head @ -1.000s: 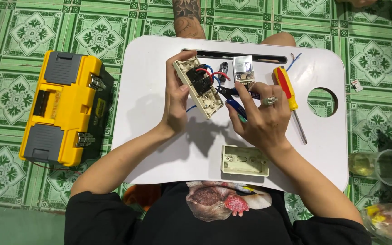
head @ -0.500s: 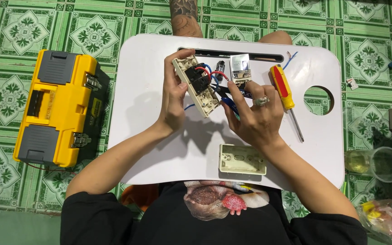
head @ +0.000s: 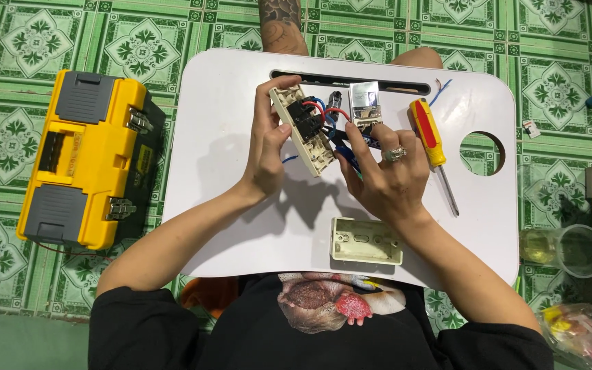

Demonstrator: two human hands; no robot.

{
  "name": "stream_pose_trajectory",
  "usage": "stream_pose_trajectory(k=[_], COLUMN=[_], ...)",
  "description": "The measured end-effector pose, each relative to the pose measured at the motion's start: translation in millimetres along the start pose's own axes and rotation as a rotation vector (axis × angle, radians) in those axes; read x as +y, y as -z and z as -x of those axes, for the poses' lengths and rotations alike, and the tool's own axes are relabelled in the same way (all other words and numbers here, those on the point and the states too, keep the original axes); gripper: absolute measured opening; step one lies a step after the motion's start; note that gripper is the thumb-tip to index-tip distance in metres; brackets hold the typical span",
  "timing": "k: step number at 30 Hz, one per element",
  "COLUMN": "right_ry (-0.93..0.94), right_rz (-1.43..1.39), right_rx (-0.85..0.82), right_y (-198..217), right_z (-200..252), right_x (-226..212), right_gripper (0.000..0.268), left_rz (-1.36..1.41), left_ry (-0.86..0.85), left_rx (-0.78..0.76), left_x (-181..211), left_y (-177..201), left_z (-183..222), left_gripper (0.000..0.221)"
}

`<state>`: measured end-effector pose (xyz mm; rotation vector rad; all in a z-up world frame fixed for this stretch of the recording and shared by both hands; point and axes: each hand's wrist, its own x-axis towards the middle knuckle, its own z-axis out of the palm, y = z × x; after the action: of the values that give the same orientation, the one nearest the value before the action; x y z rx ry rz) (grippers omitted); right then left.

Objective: Assembling an electrical component by connecting wires and securing them with a screwdriver

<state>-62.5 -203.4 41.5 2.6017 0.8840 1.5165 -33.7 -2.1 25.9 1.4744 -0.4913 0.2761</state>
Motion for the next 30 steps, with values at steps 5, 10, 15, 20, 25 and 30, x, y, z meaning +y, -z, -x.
stream_pose_trajectory(k=[5,10,15,20,25,30], right_ry=[0.019,0.005,-0.032,-0.265,-0.402,-0.404], right_rz=[-0.001,0.02,-0.021,-0.321,-0.427,-0.597], right_rx=[0.008,-0.017,-0.031,-0.187,-0.265,-0.226], right_y=[-1.3,3.3,4.7,11.5,13.9,21.1], right_z=[1.9,-0.2,0.6,7.1,6.0,-1.3], right_x=[1.0,1.1,3.0,1.9,6.5,9.6], right_gripper=[0.037,0.036,0.036,0.033,0.033,0.033], left_rz=[-0.028,-0.018,0.035,0.018,-0.032,0.058], left_ry=[0.011,0.026,0.037,-0.065,-0.186,-0.187], left_rx=[0.007,0.016,0.004,0.087,0.119,0.061], left_x=[3.3,6.1,-2.0,7.2,18.6,17.1], left_y=[-0.2,0.0,2.1,-2.9,1.5,5.5], left_z=[0.6,0.1,0.2,-3.9,-9.6,-10.1], left_gripper=[0.061,0.059,0.054,0.051,0.048,0.045])
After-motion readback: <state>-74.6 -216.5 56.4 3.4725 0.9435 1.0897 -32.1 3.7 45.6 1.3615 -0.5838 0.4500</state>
